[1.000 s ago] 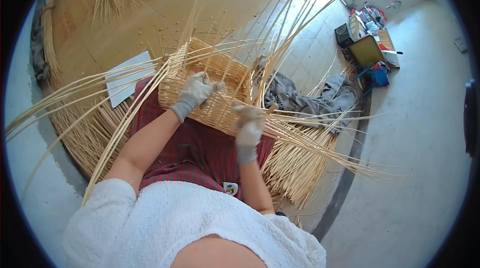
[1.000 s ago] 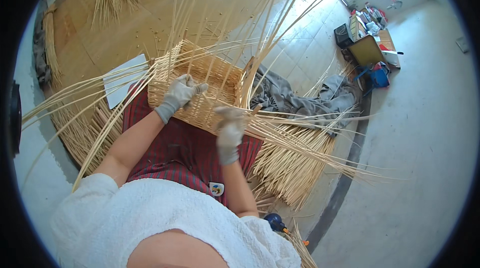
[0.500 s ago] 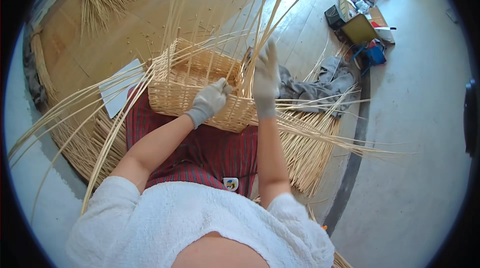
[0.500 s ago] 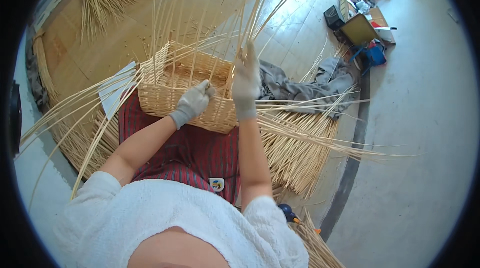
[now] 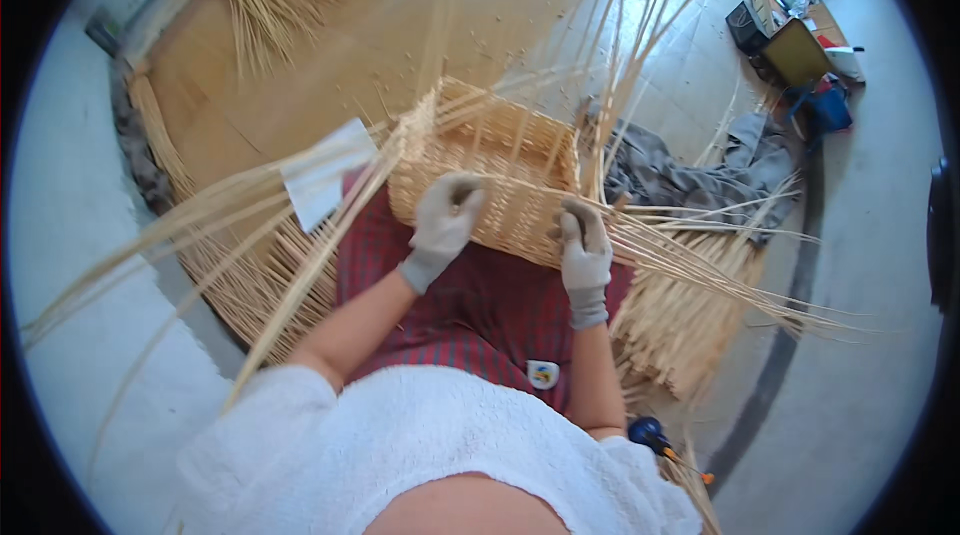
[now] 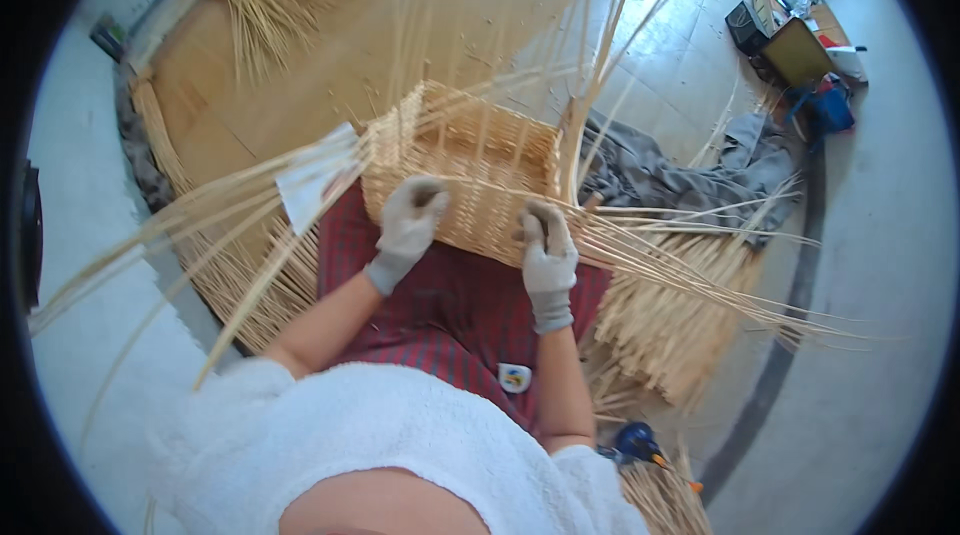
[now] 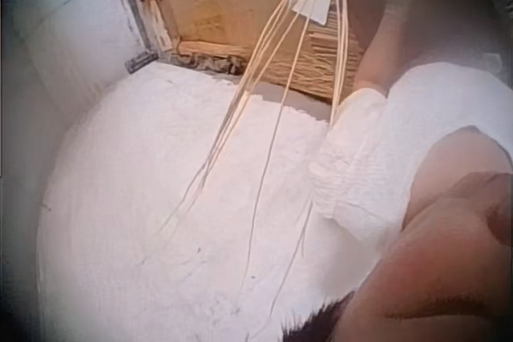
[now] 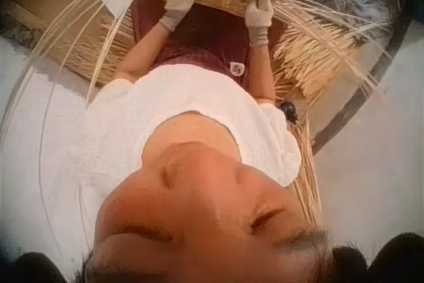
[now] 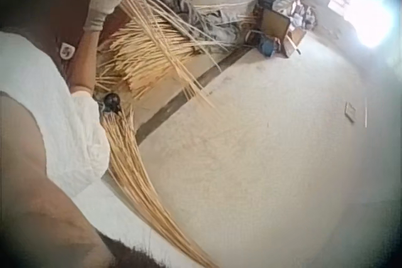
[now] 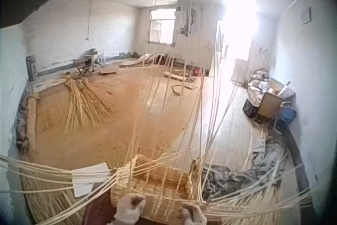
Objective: The person sits on the floor and weaves a basket using thin wooden strips. They interlace the strips by hand, pulling and adjusting them to form the basket's structure.
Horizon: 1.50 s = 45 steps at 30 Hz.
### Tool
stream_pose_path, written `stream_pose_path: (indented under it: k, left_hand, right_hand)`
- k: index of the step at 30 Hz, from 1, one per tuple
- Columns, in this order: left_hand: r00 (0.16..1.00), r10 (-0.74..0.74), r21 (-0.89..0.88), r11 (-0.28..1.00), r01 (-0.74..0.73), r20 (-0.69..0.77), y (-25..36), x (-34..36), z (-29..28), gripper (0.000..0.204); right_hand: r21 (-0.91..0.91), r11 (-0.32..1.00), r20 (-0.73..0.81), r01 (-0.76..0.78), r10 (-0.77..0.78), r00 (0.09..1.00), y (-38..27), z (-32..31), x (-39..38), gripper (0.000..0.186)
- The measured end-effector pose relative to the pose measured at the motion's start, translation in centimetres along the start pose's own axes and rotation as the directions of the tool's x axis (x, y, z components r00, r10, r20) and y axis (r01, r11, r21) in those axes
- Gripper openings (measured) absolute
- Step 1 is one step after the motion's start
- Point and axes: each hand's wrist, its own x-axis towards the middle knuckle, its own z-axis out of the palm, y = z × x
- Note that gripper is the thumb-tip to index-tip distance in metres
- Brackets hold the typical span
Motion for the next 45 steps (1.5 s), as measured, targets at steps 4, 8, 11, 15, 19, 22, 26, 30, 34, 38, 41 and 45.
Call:
stream_pose_path:
  k: [4,8,11,15,19,22,26,30,34,38,41,45]
  left_hand:
    - [0.964,-0.017,0.203,0.977,0.073,-0.264,-1.8,2.2,-8.4,0.022]
    - [0.986,-0.153,-0.131,0.981,0.144,-0.068,-3.1,3.3,-11.0,0.043]
    - [0.988,-0.154,0.055,0.986,0.155,-0.019,-2.2,3.2,-10.6,0.048]
    - [0.997,-0.058,-0.046,0.997,0.061,0.049,-4.8,0.9,-11.5,0.050]
    - [0.976,0.063,0.586,0.792,-0.175,0.206,-3.5,3.9,-12.0,0.061]
    - [0.951,0.021,0.730,0.636,-0.250,0.308,-2.1,5.2,-12.0,0.052]
    - [0.972,-0.019,0.758,0.629,-0.172,0.235,-5.3,4.4,-13.7,0.067]
    - [0.959,0.088,0.746,0.611,-0.266,0.270,-5.9,4.2,-13.1,0.074]
    - [0.945,-0.071,0.809,0.540,-0.233,0.319,-4.7,5.5,-11.9,0.072]
    - [0.920,0.115,0.752,0.544,-0.373,0.374,-2.9,6.4,-12.3,0.068]
    - [0.948,-0.072,0.722,0.667,-0.185,0.310,-3.5,7.1,-14.0,0.060]
    - [0.971,-0.025,0.526,0.844,-0.108,0.239,-4.2,4.1,-12.9,0.050]
  right_hand:
    - [-0.048,0.998,0.267,-0.032,0.044,0.963,1.7,4.5,-1.0,0.018]
    - [0.103,0.969,0.287,0.225,-0.246,0.926,-0.8,14.0,-1.3,0.039]
    - [-0.252,0.949,0.027,0.188,-0.188,0.982,1.8,20.6,6.8,0.084]
    - [-0.032,0.944,0.026,-0.328,0.328,0.944,1.7,25.2,13.1,0.138]
    - [-0.003,0.930,-0.290,-0.367,0.351,0.890,2.4,24.4,13.5,0.132]
    - [0.286,0.955,-0.281,0.080,0.003,0.960,3.9,24.8,13.7,0.107]
    - [0.584,0.790,-0.068,0.186,-0.180,0.981,-1.1,26.3,11.8,0.039]
    - [0.153,0.987,0.294,-0.049,0.002,0.956,-6.1,23.5,11.7,0.028]
    - [0.404,0.725,-0.239,0.557,-0.505,0.830,-8.8,22.2,11.7,0.033]
    - [0.453,0.708,-0.048,0.542,-0.588,0.808,-4.0,19.3,7.9,0.022]
    - [0.710,0.681,0.124,0.176,-0.368,0.922,3.0,13.4,4.1,0.024]
    - [0.793,0.606,0.068,0.066,-0.196,0.978,4.7,10.5,2.5,0.037]
